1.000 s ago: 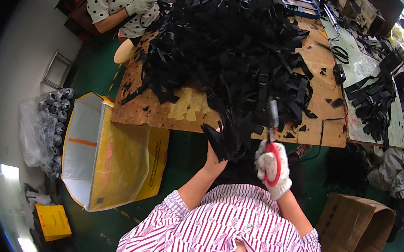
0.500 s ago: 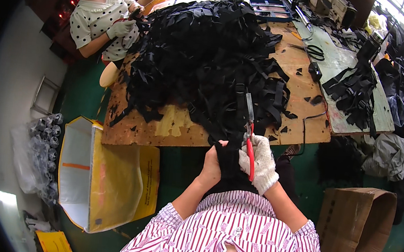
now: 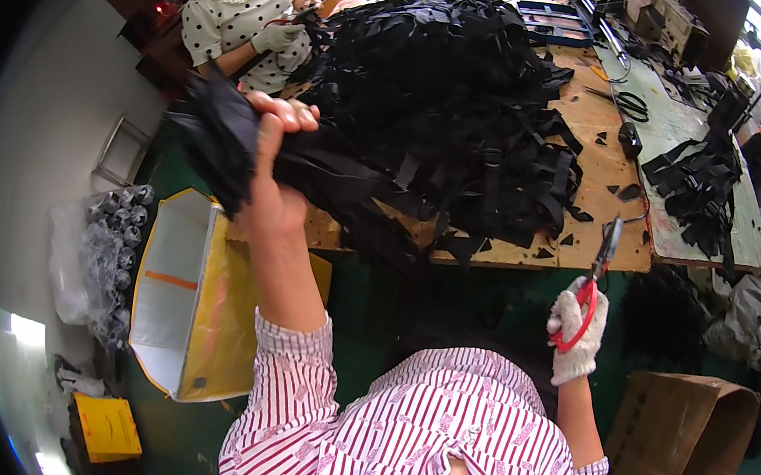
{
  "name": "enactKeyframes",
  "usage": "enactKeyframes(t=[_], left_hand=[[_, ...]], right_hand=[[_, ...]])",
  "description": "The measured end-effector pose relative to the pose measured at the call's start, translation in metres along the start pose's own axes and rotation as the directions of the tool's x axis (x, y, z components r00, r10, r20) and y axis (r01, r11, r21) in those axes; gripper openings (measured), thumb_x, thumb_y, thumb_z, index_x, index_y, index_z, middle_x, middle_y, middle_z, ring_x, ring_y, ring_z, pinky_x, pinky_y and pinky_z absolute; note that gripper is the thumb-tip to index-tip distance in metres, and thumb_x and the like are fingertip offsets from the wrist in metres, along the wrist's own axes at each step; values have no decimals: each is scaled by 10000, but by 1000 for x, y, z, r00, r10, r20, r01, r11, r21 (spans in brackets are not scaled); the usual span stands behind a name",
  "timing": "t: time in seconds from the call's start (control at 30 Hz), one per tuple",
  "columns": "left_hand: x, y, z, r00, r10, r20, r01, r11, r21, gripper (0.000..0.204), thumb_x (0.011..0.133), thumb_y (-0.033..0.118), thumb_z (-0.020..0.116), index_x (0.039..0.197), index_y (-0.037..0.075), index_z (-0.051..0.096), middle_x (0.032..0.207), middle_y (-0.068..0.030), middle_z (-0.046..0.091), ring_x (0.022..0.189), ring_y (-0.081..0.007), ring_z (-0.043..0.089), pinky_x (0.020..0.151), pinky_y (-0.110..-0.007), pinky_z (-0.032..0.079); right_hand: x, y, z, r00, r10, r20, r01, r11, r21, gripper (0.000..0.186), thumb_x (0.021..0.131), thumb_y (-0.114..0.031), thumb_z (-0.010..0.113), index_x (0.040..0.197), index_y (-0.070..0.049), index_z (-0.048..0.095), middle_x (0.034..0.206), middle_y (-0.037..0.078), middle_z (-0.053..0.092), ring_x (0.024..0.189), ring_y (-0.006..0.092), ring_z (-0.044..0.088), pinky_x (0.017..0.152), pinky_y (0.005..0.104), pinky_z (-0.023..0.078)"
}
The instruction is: The person uses red-handled scissors to cut black fabric strips into smaller pieces. They repeatedly pick up strips from a pile on a wooden table, cut them, and place the resulting pieces into a yellow bin on the floor.
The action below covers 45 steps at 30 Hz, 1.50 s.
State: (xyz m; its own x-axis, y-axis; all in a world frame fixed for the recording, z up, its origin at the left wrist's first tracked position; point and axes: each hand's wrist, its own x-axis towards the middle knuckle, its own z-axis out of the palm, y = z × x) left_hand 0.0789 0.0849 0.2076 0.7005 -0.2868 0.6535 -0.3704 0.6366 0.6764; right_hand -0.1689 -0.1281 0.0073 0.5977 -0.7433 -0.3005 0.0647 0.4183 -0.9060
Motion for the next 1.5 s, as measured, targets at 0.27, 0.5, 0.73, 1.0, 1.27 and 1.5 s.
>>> enactKeyframes(t=[0.27, 0.5, 0.73, 1.0, 1.27, 1.5], left_hand=[[57, 14, 14, 941, 64, 333, -237, 826, 511, 216, 862, 152, 617, 1028, 32, 548, 923, -95, 632, 919, -159, 586, 844, -285, 440], [123, -4, -23, 905, -31, 425, -167, 892, 421, 267, 853, 121, 586, 1094, 18, 535, 1013, -95, 602, 894, -169, 593, 828, -279, 467], [146, -11, 30, 625, 68, 778, -771, 211, 601, 390, 881, -6, 410, 1243, 90, 523, 1212, -66, 548, 1154, -185, 494, 1022, -321, 333], [109, -44, 176, 820, -259, 511, 350, 932, -89, 175, 857, 176, 626, 933, 39, 547, 812, -45, 560, 773, -112, 532, 685, -238, 437], [105, -111, 247, 637, -351, 686, 649, 725, -232, 165, 918, 252, 531, 893, 108, 455, 730, -2, 501, 697, -169, 565, 714, -296, 485], [92, -214, 342, 607, -467, 643, 714, 676, -183, 136, 843, 197, 614, 857, 70, 569, 732, -36, 565, 649, -95, 529, 576, -216, 430]], right_hand=[[-16, 9, -21, 996, -39, -76, 44, 997, 62, 317, 826, -50, 632, 1060, -86, 422, 778, 25, 520, 532, 78, 499, 421, 185, 444], [-24, -1, -28, 982, -176, -60, 181, 980, 86, 261, 842, -75, 618, 1026, -85, 434, 738, 25, 516, 476, 71, 484, 395, 180, 419], [-13, -5, -51, 943, -272, -190, 296, 949, 111, 246, 838, -68, 638, 985, -97, 443, 708, -3, 495, 454, 64, 473, 386, 183, 415], [-2, -7, -89, 895, -263, -359, 364, 897, 250, 271, 829, -35, 645, 986, -106, 436, 703, -15, 475, 460, 52, 466, 389, 181, 422], [0, 11, -135, 814, -184, -551, 397, 868, 297, 240, 858, -67, 610, 1031, -106, 449, 769, 5, 509, 502, 58, 487, 409, 166, 436], [22, 18, -154, 698, -74, -712, 362, 894, 263, 198, 858, -85, 588, 996, -112, 449, 678, -8, 473, 474, 77, 464, 389, 190, 381]])
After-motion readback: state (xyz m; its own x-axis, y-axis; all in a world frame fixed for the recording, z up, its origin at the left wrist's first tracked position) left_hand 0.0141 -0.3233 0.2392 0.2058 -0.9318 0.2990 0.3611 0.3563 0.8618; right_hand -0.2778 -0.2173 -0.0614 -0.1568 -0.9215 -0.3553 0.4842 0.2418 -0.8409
